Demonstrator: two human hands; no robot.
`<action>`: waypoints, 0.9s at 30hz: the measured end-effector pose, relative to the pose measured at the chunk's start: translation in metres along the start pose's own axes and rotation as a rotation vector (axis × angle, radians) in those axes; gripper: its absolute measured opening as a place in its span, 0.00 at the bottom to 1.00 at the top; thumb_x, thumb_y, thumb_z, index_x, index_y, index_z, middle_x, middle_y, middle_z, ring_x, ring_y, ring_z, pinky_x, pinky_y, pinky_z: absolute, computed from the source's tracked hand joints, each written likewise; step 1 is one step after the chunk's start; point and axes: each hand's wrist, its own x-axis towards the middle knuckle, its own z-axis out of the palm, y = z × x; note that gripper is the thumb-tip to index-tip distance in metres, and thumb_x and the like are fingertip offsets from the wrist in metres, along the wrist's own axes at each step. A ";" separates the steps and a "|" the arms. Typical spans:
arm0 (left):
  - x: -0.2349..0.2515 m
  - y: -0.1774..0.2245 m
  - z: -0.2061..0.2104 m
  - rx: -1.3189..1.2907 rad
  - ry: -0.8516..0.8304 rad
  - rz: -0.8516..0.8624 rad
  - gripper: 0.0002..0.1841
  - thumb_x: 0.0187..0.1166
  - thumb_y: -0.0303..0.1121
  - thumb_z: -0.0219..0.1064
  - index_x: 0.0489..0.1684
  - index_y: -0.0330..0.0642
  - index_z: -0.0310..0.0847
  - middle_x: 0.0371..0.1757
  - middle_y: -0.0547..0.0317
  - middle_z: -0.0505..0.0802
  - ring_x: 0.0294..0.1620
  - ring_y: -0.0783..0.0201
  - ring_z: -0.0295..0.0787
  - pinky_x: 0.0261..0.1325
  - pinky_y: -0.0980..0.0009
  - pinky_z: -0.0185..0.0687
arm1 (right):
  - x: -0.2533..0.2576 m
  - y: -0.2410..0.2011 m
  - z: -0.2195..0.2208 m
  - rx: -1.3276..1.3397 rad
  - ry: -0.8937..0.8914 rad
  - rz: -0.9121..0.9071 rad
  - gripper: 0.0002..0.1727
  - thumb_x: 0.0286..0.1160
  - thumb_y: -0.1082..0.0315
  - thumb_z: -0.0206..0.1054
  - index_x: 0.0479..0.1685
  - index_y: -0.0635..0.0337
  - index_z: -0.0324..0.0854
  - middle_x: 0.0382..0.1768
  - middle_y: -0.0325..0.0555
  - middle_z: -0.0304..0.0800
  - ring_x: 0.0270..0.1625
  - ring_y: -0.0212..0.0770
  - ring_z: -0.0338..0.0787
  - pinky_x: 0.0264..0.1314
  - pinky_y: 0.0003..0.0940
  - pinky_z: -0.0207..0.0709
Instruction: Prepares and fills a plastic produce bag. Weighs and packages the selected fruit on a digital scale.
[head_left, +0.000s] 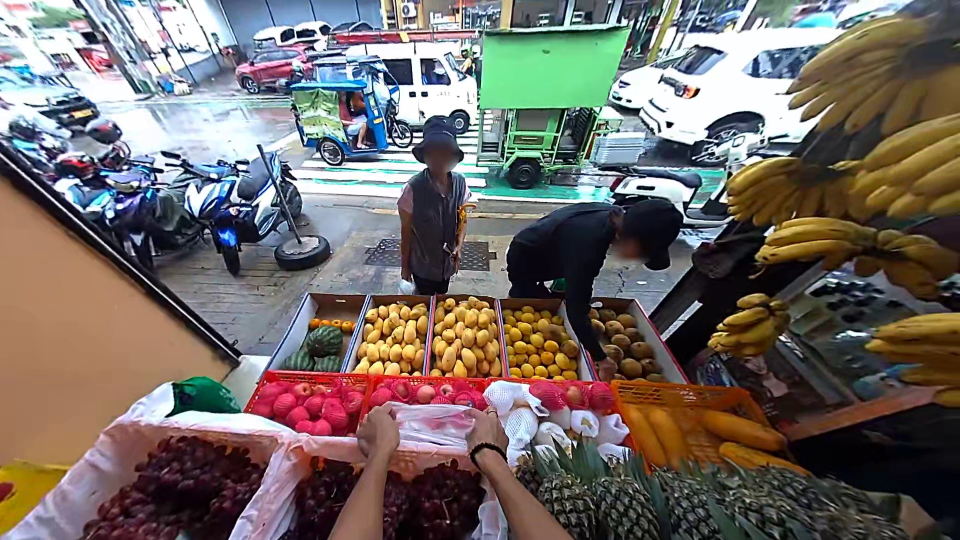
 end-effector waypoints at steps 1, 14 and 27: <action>0.002 0.000 0.000 -0.006 0.002 0.004 0.13 0.81 0.37 0.62 0.55 0.55 0.91 0.62 0.54 0.93 0.67 0.48 0.87 0.62 0.40 0.80 | 0.001 -0.001 -0.001 -0.001 -0.001 0.007 0.30 0.66 0.67 0.72 0.72 0.33 0.85 0.81 0.56 0.73 0.72 0.59 0.84 0.65 0.60 0.83; 0.002 0.000 -0.001 -0.027 -0.016 -0.025 0.13 0.79 0.37 0.62 0.51 0.56 0.93 0.60 0.56 0.94 0.65 0.50 0.88 0.62 0.41 0.80 | 0.000 0.001 -0.001 -0.047 -0.055 0.029 0.22 0.70 0.63 0.71 0.65 0.36 0.89 0.73 0.53 0.84 0.72 0.57 0.84 0.66 0.60 0.80; 0.008 -0.001 -0.002 -0.054 0.020 -0.025 0.13 0.80 0.39 0.62 0.51 0.56 0.93 0.59 0.55 0.95 0.63 0.49 0.89 0.62 0.40 0.80 | 0.002 -0.001 0.000 -0.019 -0.014 0.014 0.19 0.71 0.60 0.69 0.63 0.38 0.90 0.71 0.53 0.85 0.71 0.58 0.85 0.65 0.63 0.80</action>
